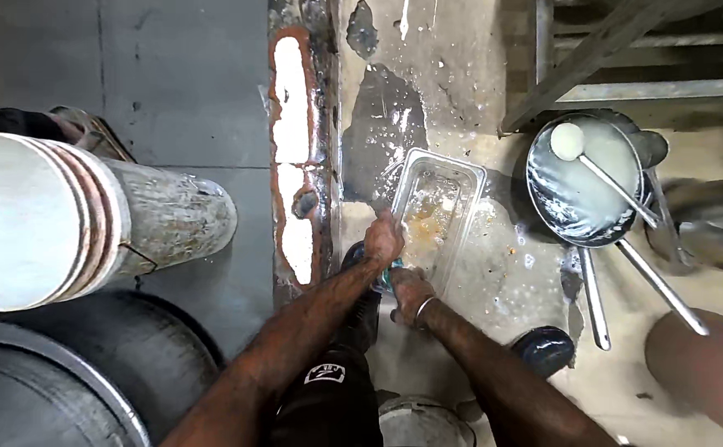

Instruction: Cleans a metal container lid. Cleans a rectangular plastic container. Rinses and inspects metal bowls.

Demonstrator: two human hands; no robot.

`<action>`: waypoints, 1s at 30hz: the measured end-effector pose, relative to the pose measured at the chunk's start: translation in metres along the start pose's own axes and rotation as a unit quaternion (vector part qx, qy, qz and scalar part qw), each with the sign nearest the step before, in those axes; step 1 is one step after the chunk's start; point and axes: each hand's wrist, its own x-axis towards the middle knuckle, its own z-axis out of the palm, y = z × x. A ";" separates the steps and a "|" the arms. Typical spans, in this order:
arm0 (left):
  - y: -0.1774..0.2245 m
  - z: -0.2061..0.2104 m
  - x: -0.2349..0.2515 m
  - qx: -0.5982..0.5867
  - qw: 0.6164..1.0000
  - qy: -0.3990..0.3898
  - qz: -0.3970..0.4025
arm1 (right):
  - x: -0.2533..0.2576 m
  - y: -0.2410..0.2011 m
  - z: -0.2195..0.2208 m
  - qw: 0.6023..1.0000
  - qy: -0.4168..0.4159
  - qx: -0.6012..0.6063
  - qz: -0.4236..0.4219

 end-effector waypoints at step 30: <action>0.029 0.002 0.011 0.062 0.995 -0.042 0.063 | -0.054 0.107 0.039 0.932 0.255 -0.212 -0.148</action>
